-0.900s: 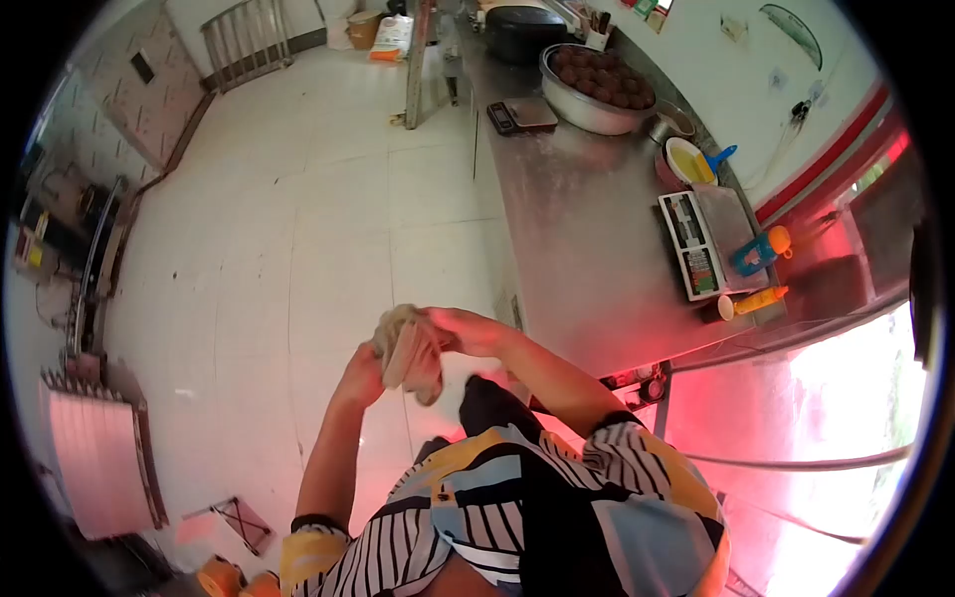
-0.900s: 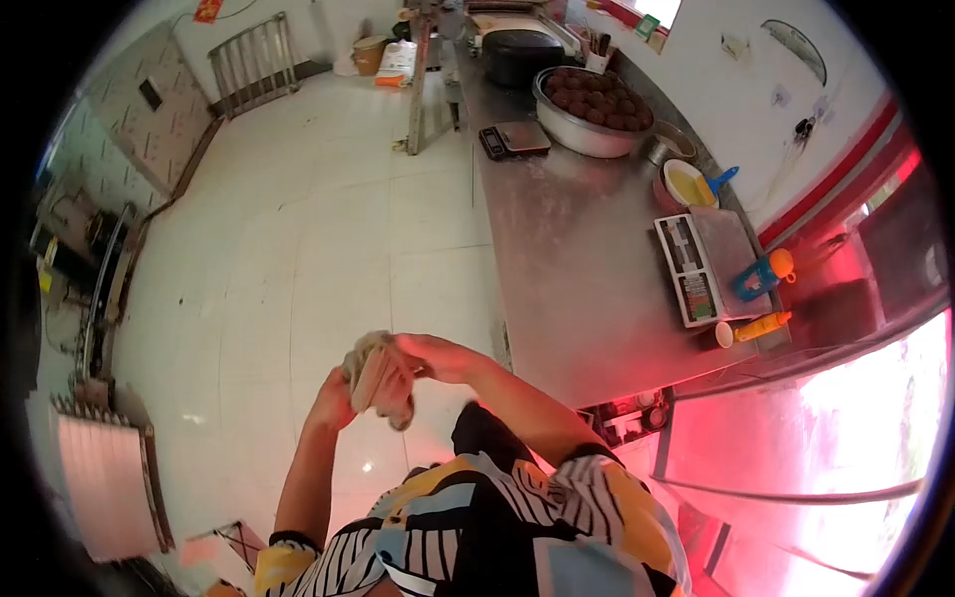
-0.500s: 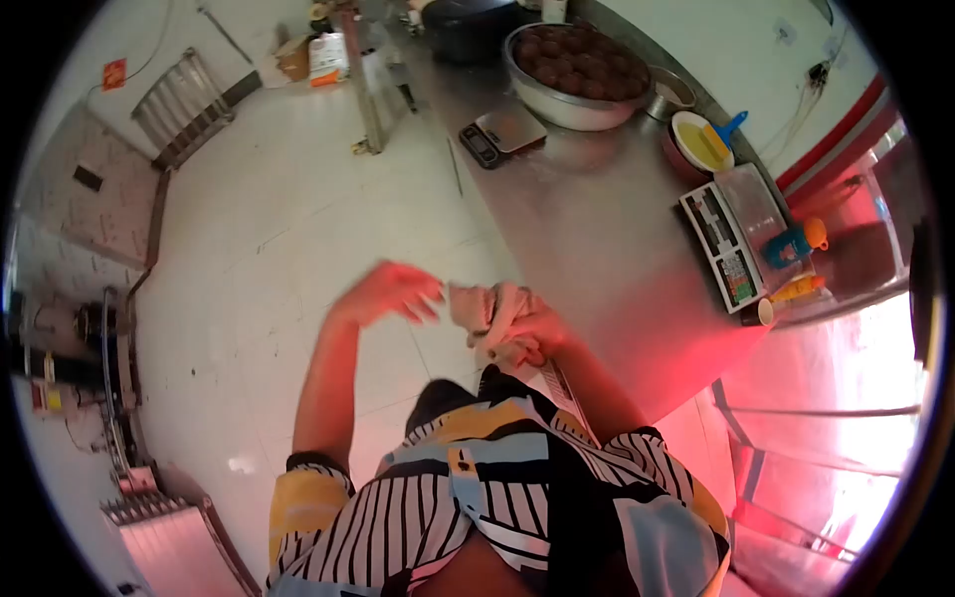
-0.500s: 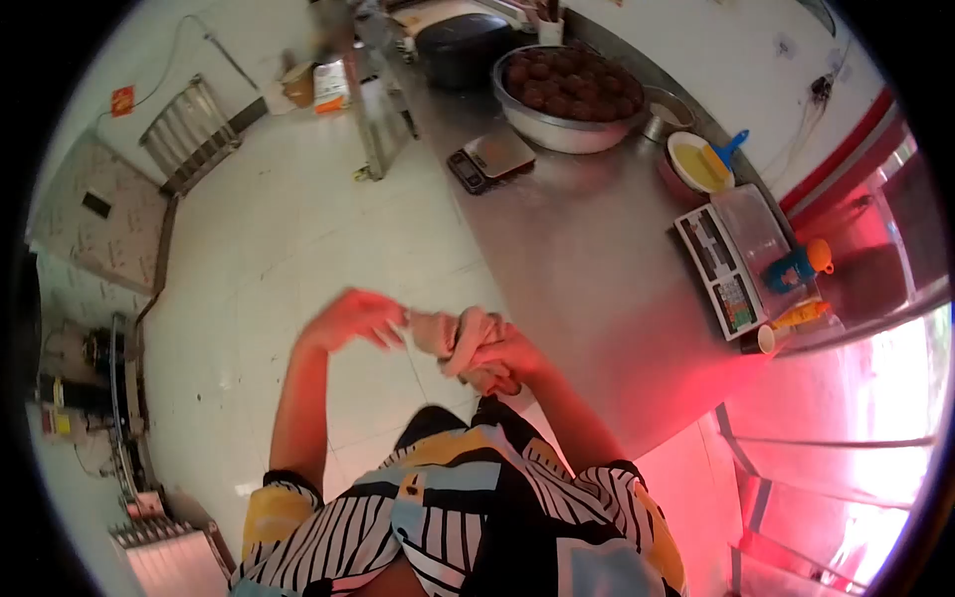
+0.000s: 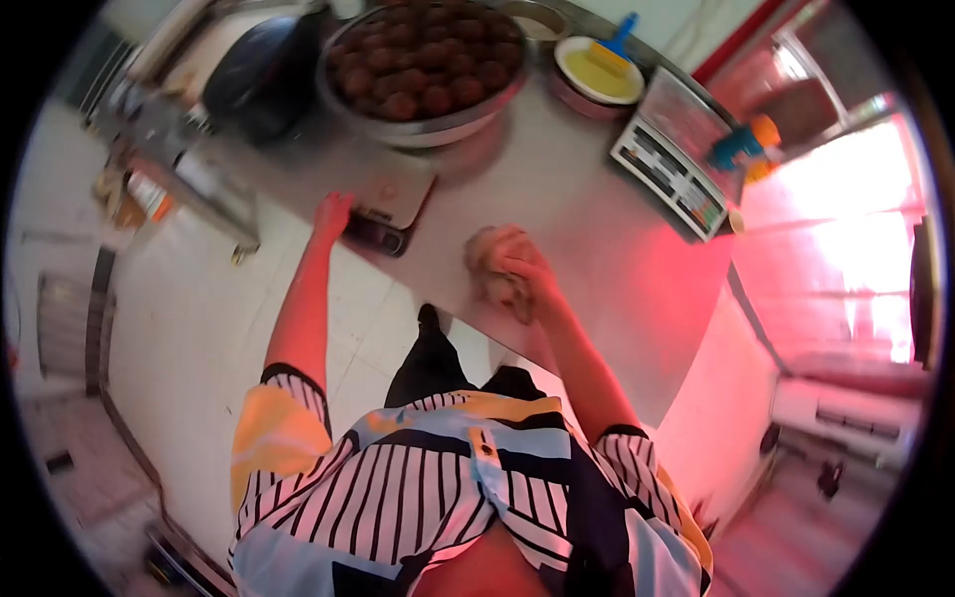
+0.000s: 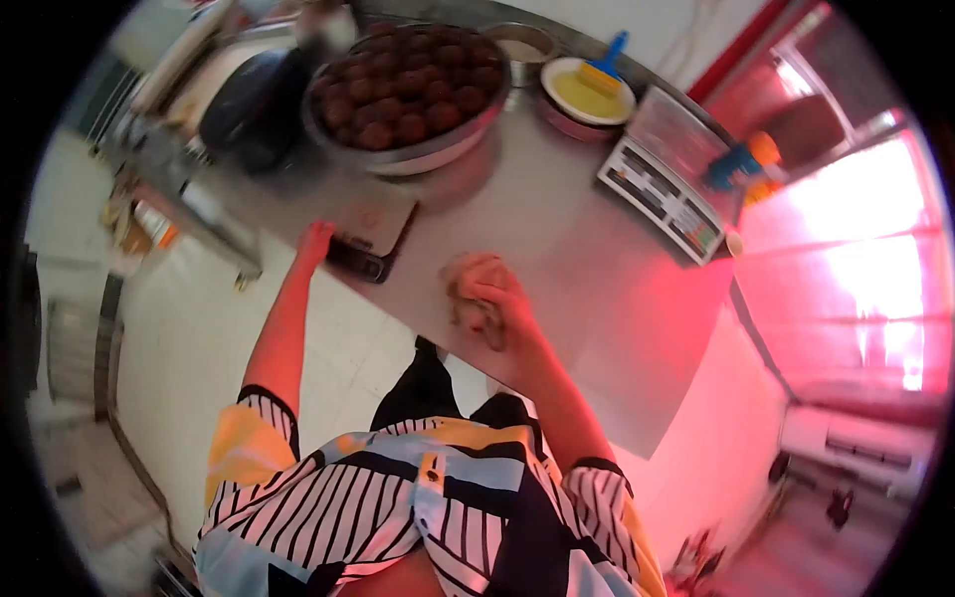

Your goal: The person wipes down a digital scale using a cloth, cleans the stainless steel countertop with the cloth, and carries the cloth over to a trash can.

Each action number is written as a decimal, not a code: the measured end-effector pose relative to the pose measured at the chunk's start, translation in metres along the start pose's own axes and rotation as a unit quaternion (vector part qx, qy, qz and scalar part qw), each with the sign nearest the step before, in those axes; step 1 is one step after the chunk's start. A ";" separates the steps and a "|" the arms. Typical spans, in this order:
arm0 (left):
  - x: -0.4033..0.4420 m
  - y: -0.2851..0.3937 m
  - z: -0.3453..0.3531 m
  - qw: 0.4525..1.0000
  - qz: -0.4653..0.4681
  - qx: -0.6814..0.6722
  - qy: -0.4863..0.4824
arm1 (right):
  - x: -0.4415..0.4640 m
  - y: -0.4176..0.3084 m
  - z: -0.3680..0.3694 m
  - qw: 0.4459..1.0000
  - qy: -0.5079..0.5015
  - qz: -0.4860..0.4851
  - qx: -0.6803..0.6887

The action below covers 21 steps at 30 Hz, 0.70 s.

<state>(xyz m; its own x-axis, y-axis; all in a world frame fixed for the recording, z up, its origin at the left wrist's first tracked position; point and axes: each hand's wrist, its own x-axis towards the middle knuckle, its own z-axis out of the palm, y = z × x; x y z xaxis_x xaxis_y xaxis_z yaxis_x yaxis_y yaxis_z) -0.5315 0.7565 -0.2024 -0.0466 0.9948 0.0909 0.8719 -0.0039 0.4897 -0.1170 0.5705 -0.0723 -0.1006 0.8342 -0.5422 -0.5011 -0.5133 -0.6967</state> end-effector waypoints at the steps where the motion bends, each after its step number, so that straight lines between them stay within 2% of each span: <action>1: 0.012 -0.002 0.000 0.998 -0.008 -0.054 -0.027 | 0.016 0.003 0.015 0.999 -0.019 0.002 0.028; 2: 0.021 0.000 -0.004 0.993 -0.022 -0.105 -0.054 | 0.030 0.006 0.028 0.998 -0.042 0.004 0.054; 4: 0.051 0.001 -0.004 0.970 -0.123 -0.133 -0.163 | 0.041 -0.006 0.073 0.993 0.012 0.032 0.112; 5: 0.057 0.002 -0.001 0.950 -0.178 -0.143 -0.213 | 0.065 0.012 0.080 0.993 0.046 0.013 0.107; 7: 0.038 0.036 -0.002 0.903 -0.203 -0.300 -0.232 | 0.114 0.056 0.072 0.990 0.108 -0.025 0.086; 10: 0.005 0.112 -0.026 0.836 -0.247 -0.442 -0.211 | 0.101 0.054 0.067 0.986 0.008 -0.045 0.161; 11: -0.003 0.132 -0.031 0.819 -0.259 -0.474 -0.196 | 0.097 0.056 0.062 0.983 0.013 -0.037 0.179; 13: -0.009 0.162 -0.021 0.832 -0.180 -0.480 -0.213 | 0.089 0.044 0.042 0.979 0.013 -0.024 0.204; 16: -0.032 0.213 0.031 0.834 -0.094 -0.484 -0.248 | 0.033 0.016 -0.001 0.982 0.099 -0.061 0.146; 18: -0.063 0.268 0.035 0.826 -0.118 -0.459 -0.305 | -0.007 0.014 -0.044 0.974 0.142 -0.089 0.151; 20: -0.094 0.307 0.083 0.761 -0.134 -0.556 -0.305 | -0.051 0.003 -0.095 0.970 0.114 -0.122 0.176; 21: -0.108 0.330 0.099 0.713 -0.160 -0.594 -0.337 | -0.072 -0.009 -0.113 0.965 0.146 -0.147 0.158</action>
<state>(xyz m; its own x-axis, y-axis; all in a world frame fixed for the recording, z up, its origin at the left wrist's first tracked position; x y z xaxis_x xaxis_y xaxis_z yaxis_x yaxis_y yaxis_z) -0.1902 0.6576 -0.1363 0.4424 0.7859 -0.4320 -0.1766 0.5486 0.8172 -0.0084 0.4925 -0.0804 0.3096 0.8188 -0.4835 -0.7130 -0.1366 -0.6878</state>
